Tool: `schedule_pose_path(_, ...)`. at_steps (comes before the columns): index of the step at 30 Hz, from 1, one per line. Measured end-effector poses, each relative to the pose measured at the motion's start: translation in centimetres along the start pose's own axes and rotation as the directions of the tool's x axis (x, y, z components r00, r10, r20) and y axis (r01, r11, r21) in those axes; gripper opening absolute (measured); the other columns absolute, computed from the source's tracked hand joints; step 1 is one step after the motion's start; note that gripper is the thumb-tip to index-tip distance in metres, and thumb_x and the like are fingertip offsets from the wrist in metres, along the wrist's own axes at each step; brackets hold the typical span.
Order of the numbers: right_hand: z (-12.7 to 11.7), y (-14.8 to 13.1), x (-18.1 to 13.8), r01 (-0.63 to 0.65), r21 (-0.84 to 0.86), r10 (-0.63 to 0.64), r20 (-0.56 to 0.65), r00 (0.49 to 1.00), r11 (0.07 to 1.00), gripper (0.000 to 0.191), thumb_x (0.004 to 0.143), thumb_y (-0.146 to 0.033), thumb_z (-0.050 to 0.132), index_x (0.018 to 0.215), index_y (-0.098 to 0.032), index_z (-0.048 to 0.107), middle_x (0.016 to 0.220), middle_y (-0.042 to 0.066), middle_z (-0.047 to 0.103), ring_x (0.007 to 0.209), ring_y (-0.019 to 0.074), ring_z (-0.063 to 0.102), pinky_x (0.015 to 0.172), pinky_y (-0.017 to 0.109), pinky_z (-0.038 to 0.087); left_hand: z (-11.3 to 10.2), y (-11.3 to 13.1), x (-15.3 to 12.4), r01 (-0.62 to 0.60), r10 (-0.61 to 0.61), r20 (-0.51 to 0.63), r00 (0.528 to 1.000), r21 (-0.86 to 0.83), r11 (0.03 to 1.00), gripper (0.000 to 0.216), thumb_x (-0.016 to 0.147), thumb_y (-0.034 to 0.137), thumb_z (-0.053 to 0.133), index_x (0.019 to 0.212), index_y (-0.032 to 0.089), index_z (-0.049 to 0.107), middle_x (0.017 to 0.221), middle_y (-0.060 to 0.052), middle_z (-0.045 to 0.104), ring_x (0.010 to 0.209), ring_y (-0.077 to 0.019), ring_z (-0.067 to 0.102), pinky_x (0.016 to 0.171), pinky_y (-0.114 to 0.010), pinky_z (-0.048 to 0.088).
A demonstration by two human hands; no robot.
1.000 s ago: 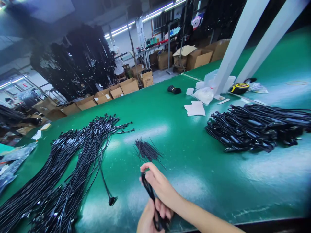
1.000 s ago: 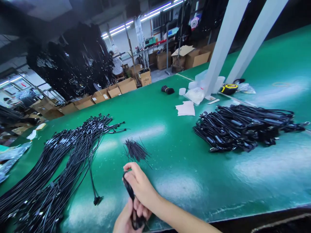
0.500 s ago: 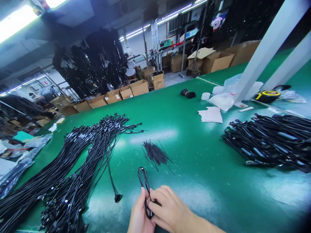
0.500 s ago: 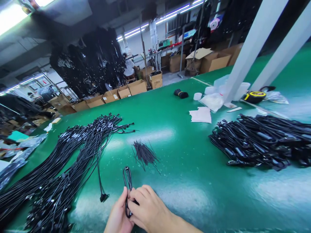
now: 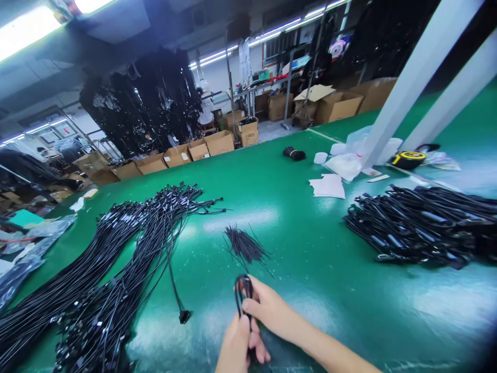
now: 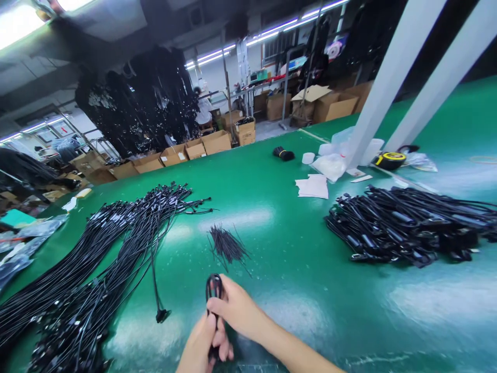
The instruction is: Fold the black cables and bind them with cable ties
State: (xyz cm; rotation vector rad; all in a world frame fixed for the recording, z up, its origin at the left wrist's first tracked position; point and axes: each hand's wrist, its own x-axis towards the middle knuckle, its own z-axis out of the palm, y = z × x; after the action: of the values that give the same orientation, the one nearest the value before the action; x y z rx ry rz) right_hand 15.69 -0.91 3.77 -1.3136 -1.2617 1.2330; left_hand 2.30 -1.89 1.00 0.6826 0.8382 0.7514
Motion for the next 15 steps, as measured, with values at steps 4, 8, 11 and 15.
schedule_pose_path(4,1.4,-0.2,0.7,-0.115,0.229,0.110,0.034,0.993,0.967,0.050,0.083,-0.062,0.042,0.059,-0.018,0.047,0.051,-0.006,0.038,0.043,0.0070,0.037,0.043,0.019,0.029,0.4,-0.2,-0.5,0.238,-0.226,0.123,0.966,-0.098,0.966,0.056,0.062,0.071,0.061,0.062,0.016,0.053,0.040,0.012,0.035,0.034,-0.0048,0.038,0.043,-0.022,0.035)
schedule_pose_path(8,1.7,-0.3,0.9,-0.197,0.334,0.195,0.040,0.980,0.922,0.048,0.077,-0.063,0.050,0.058,-0.019,0.043,0.040,-0.011,0.030,0.031,0.0038,0.026,0.033,0.017,0.019,0.3,0.5,-0.5,0.253,-0.222,0.170,0.960,-0.193,0.948,0.049,0.063,0.061,0.070,0.075,0.014,0.060,0.045,0.012,0.037,0.036,-0.0025,0.029,0.044,-0.022,0.033)
schedule_pose_path(11,1.5,0.1,1.0,-0.188,0.268,0.182,0.047,0.982,0.945,0.040,0.079,-0.054,0.053,0.061,-0.019,0.047,0.038,-0.011,0.032,0.030,0.0042,0.029,0.032,0.016,0.020,-0.2,0.4,0.0,0.173,-0.156,0.164,0.974,-0.093,0.981,0.049,0.066,0.061,0.067,0.079,0.014,0.062,0.050,0.010,0.041,0.039,-0.0031,0.032,0.048,-0.024,0.034)
schedule_pose_path(15,1.6,1.0,0.9,-0.177,0.145,0.178,0.007,0.984,0.973,0.036,0.080,-0.048,0.051,0.061,-0.020,0.041,0.043,-0.010,0.034,0.031,0.0042,0.032,0.032,0.016,0.024,-1.2,-0.6,0.9,-0.042,0.003,0.138,0.990,0.282,0.958,0.052,0.071,0.066,0.057,0.070,0.014,0.060,0.047,0.006,0.045,0.045,-0.0085,0.043,0.057,-0.027,0.035)
